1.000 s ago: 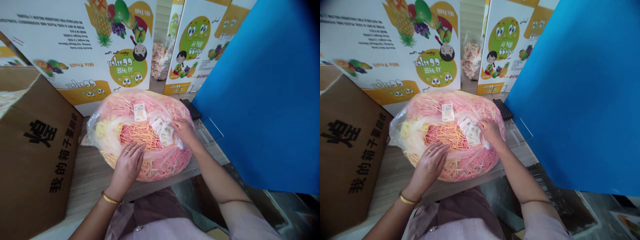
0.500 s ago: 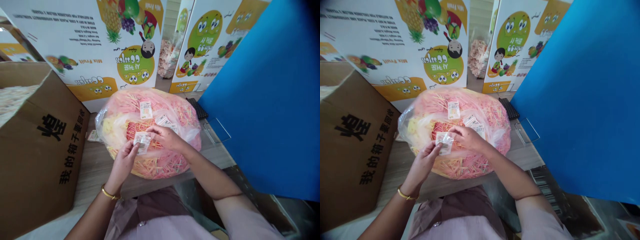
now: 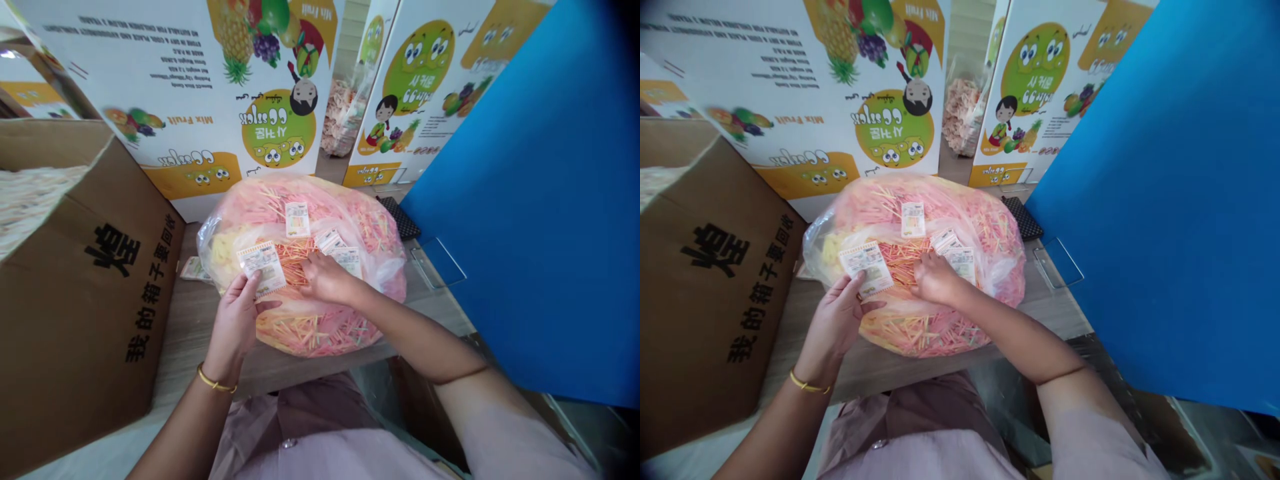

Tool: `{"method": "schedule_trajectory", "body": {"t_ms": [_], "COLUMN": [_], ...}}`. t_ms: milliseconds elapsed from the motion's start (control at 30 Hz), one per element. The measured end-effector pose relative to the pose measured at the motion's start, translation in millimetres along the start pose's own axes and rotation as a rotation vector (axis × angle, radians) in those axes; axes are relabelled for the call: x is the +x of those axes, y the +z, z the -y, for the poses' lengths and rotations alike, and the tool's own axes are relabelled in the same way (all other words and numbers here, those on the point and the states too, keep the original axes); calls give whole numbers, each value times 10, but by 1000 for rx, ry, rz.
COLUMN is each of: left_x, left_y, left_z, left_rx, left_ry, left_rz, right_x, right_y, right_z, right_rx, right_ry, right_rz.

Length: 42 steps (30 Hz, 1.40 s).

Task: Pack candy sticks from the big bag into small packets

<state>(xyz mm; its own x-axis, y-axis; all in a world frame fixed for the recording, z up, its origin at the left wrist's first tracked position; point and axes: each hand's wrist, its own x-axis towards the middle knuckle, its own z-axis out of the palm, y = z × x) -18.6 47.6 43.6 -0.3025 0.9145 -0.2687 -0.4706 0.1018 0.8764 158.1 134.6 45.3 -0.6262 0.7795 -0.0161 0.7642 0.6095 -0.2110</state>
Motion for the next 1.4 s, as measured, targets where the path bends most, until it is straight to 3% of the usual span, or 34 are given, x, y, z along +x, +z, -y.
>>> {"method": "schedule_trajectory", "body": {"t_ms": [167,467,600,733,900,1033,1200,1300,1400], "left_x": [60,85,104,113,125,123,102,99,96], "left_y": [-127,-17,-37,-50,-9,16,52,64,74], "left_z": [-2,-24,-8,37,68,50,48,82,116], "left_rx": [-65,-211,-258,-243,-217,-234,-216,-205,-189], "left_ry": [85,53,58,58,70,44,-47,-81,-71], "left_rz": [-36,-65,-84,-57,-2,-23,-14,13,17], "right_x": [46,212,247,244,318,402,422,449,502], "right_y": [-198,137,86,-61,-172,-131,-109,-121,-124], "right_z": [-114,9,-95,-136,-232,-365,-375,-337,-302], "right_rx": [-112,-101,-103,-13,328,864,1579,1787,1848], "right_ry": [50,7,-58,60,193,155,236,354,443], "right_rz": [-19,-6,-12,26,-16,-84,95,124,50]}}
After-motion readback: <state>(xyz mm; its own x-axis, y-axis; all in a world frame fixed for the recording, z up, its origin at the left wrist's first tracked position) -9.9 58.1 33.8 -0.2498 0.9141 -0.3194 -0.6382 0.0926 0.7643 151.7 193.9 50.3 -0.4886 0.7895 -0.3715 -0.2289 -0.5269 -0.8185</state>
